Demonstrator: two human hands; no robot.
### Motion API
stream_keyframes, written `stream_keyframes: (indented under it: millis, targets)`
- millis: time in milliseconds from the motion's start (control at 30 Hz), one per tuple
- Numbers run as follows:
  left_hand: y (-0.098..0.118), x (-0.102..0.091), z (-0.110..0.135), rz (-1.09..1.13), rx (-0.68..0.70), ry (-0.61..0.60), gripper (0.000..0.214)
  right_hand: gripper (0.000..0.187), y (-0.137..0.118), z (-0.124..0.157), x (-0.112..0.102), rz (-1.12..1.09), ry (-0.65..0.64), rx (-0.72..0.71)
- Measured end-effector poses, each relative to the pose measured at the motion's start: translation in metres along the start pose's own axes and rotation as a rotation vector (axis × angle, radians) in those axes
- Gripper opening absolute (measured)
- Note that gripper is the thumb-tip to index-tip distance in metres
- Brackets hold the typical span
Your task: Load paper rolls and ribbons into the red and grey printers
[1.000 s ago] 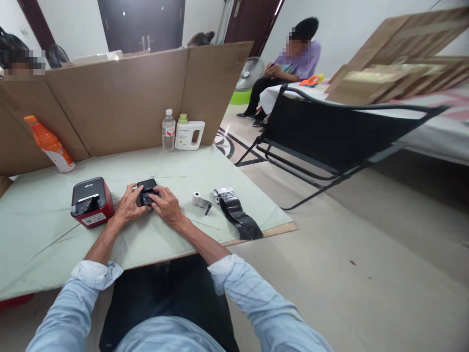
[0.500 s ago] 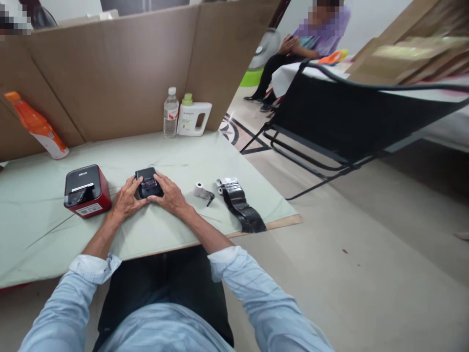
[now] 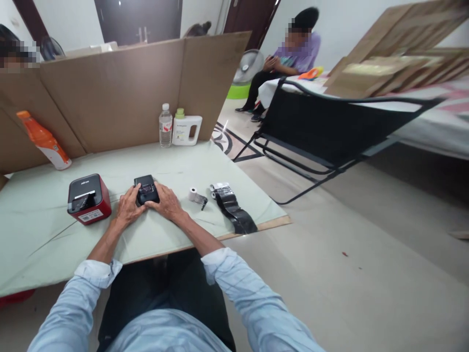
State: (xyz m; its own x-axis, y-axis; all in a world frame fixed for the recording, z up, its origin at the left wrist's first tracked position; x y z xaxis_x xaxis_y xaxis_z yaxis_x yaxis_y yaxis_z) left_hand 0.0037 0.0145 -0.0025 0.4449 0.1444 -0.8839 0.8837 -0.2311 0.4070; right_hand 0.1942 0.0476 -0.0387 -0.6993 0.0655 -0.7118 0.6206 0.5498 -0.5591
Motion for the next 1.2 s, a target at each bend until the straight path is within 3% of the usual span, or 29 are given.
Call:
stream_keyframes:
  millis: [167,267,433,633,767,900,1000,1100,1200]
  targets:
    - [-0.002,0.002,-0.004,0.011,0.026,0.011,0.084,0.085,-0.003,-0.001,-0.002,0.001,0.017,-0.016]
    - [0.005,0.001,-0.02,0.015,0.055,-0.014,0.085,0.082,0.002,-0.005,-0.015,-0.017,0.031,0.008]
    - [0.044,0.009,-0.072,0.056,0.107,-0.102,0.092,0.071,0.033,-0.023,-0.064,-0.015,0.038,0.044]
    - [0.09,0.049,-0.118,0.124,0.115,-0.186,0.095,0.054,0.08,-0.028,-0.109,-0.015,0.019,0.186]
    - [0.102,0.072,-0.122,0.15,0.114,-0.211,0.094,0.049,0.103,-0.022,-0.114,-0.01,0.0,0.272]
    - [0.104,0.078,-0.119,0.155,0.107,-0.253,0.092,0.043,0.116,-0.023,-0.111,0.013,-0.059,0.342]
    - [0.105,0.07,-0.117,0.136,0.106,-0.277,0.092,0.054,0.114,-0.021,-0.113,0.068,0.016,0.353]
    - [0.104,0.055,-0.111,0.091,0.114,-0.28,0.08,0.057,0.101,-0.006,-0.116,0.119,0.159,0.247]
    - [0.096,0.037,-0.096,0.025,0.144,-0.268,0.066,0.053,0.084,0.021,-0.113,0.159,0.14,0.221]
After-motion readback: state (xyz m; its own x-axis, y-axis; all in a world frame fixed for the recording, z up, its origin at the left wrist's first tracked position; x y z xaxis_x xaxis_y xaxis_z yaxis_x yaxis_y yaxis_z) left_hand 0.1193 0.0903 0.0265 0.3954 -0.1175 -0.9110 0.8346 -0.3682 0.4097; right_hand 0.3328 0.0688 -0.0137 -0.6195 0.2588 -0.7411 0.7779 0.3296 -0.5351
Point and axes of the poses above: each hand's wrist, its own z-axis away from the middle knuckle, its own x-axis out of the palm, y = z × x, the point moved 2 cm from there along -z, towards the middle knuckle, and after that the axes turned 2 degrees about -x, right-handed, at the moved point
